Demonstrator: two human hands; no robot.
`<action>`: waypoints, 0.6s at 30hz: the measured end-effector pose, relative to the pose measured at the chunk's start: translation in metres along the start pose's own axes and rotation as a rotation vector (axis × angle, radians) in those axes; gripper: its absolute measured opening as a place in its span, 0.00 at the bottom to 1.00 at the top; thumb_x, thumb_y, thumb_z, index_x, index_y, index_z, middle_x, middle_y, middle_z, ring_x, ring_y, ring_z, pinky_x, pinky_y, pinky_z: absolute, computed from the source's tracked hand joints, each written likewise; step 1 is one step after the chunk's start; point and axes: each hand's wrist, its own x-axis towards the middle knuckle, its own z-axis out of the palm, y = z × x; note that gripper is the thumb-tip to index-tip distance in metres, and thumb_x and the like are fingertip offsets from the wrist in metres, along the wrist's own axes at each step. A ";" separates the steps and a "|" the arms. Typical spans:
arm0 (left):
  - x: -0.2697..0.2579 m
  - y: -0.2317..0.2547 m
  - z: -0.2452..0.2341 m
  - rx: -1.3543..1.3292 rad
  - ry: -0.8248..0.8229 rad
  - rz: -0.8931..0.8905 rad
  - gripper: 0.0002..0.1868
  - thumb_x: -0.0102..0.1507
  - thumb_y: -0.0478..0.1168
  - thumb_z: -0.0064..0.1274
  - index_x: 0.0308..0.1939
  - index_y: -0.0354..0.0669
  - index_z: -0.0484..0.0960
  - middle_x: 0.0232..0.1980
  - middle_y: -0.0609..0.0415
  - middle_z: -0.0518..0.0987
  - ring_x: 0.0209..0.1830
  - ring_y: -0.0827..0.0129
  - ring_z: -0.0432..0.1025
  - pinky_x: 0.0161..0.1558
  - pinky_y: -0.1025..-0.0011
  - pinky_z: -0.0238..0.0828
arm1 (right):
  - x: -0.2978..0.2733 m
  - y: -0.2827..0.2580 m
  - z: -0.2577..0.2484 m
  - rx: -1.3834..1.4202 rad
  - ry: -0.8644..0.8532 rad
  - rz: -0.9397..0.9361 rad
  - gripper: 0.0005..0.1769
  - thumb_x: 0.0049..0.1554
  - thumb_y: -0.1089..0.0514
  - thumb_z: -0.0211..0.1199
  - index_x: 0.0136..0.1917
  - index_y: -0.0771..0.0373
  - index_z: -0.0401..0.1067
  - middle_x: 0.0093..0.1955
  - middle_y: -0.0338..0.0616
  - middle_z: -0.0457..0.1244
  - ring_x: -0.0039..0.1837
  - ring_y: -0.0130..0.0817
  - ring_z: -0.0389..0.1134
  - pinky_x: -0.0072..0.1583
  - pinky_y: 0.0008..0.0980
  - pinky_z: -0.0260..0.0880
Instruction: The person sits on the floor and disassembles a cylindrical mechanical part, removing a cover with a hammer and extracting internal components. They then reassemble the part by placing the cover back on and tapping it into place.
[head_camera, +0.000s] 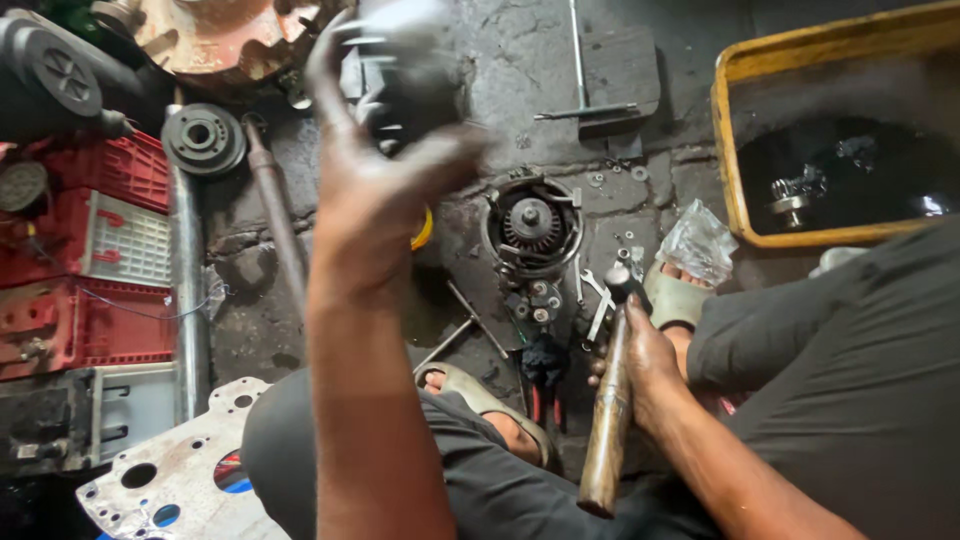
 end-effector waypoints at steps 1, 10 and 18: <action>-0.004 0.003 -0.010 -0.197 0.032 -0.025 0.42 0.58 0.44 0.66 0.68 0.47 0.56 0.57 0.39 0.74 0.48 0.48 0.78 0.49 0.50 0.83 | 0.010 0.006 -0.001 -0.012 0.008 0.005 0.27 0.61 0.29 0.48 0.47 0.55 0.64 0.30 0.43 0.57 0.28 0.40 0.59 0.31 0.41 0.65; -0.036 -0.018 -0.008 -0.716 0.257 -0.037 0.39 0.67 0.67 0.41 0.67 0.38 0.73 0.62 0.42 0.78 0.61 0.52 0.76 0.61 0.49 0.78 | 0.197 0.122 -0.064 -0.658 -0.081 -0.347 0.16 0.60 0.46 0.58 0.46 0.58 0.77 0.39 0.53 0.67 0.40 0.48 0.69 0.41 0.46 0.69; -0.055 -0.044 0.018 -1.084 0.004 -0.190 0.36 0.69 0.66 0.38 0.64 0.40 0.73 0.59 0.43 0.79 0.58 0.51 0.76 0.55 0.44 0.76 | 0.232 0.152 -0.070 -1.346 -0.100 -0.359 0.16 0.57 0.48 0.58 0.47 0.57 0.81 0.44 0.58 0.72 0.48 0.51 0.74 0.49 0.49 0.72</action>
